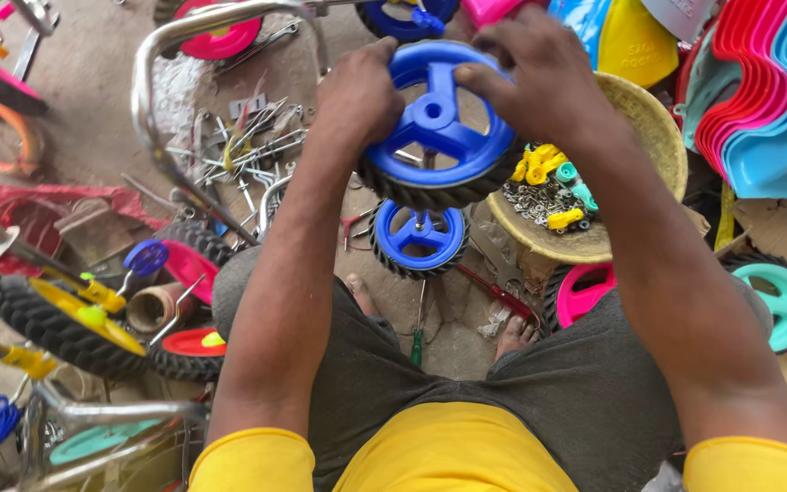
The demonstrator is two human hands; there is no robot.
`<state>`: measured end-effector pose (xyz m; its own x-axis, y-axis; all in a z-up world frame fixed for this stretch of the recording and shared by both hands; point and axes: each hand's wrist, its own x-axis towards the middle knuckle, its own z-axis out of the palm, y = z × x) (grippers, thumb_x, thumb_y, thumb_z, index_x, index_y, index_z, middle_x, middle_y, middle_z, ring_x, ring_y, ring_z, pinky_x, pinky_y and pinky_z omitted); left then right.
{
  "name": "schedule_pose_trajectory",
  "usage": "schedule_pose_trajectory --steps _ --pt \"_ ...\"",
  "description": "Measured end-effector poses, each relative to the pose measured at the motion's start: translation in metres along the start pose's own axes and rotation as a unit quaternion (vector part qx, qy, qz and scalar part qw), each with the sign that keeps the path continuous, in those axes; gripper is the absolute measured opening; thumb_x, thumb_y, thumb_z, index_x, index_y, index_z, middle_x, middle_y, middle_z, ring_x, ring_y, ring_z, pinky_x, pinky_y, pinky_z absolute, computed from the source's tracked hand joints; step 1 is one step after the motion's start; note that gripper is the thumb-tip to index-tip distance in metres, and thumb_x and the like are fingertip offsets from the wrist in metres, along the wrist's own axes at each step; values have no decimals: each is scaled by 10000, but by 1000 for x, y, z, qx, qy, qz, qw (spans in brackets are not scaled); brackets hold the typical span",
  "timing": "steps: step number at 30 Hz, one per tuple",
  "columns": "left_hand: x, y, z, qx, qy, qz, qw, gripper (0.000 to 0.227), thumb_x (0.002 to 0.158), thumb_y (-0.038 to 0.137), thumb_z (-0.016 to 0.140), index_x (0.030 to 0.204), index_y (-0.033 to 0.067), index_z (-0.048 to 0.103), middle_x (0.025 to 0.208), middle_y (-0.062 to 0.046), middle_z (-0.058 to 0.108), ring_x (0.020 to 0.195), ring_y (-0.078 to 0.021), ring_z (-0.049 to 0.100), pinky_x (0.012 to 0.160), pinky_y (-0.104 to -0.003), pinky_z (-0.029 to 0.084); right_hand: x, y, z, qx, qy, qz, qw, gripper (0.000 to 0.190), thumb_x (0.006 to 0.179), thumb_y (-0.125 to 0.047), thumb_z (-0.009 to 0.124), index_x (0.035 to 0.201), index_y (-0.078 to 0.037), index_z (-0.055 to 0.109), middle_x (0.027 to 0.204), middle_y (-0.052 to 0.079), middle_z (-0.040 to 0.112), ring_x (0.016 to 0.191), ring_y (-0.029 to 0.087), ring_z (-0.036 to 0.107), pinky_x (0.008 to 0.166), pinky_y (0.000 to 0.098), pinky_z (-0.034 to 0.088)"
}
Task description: The person assembles a tricycle wheel by attaching a blue plastic hub to a black rubber tire, securing it with a bolt and nut, and adding a yellow cap. The person then attaches the completed wheel to the tricycle frame.
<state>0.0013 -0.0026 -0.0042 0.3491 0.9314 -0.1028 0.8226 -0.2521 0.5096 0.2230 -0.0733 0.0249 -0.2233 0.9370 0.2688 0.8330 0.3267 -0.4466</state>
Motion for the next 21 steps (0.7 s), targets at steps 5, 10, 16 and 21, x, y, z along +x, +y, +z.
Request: schedule_pose_trajectory --steps 5,10,16,21 --pt "5 4 8 32 8 -10 999 523 824 82 591 1342 150 605 1172 -222 694 1067 -420 678 910 -534 526 13 22 38 -26 19 99 995 500 960 -484 753 1239 -70 749 1077 292 618 1044 462 593 931 548 476" --pt "3 8 8 37 -4 -7 999 544 813 107 607 1353 177 599 1123 -226 684 1014 -437 677 852 -553 530 2 23 43 54 -61 264 961 431 980 -461 668 1272 -149 724 1122 247 672 1093 428 641 970 510 491" --pt "5 7 11 26 -20 -20 999 608 804 110 635 1401 211 584 1129 -216 686 1002 -428 686 852 -539 538 -2 10 42 60 30 214 975 355 936 -334 761 1192 -88 764 1118 289 644 1048 460 634 919 527 499" --pt "5 6 19 -18 -9 -22 1000 585 812 223 734 1380 216 593 1103 -195 697 1015 -419 681 837 -553 520 -3 22 47 57 22 246 967 376 902 -327 774 1187 -82 773 1029 298 626 987 442 642 867 510 508"
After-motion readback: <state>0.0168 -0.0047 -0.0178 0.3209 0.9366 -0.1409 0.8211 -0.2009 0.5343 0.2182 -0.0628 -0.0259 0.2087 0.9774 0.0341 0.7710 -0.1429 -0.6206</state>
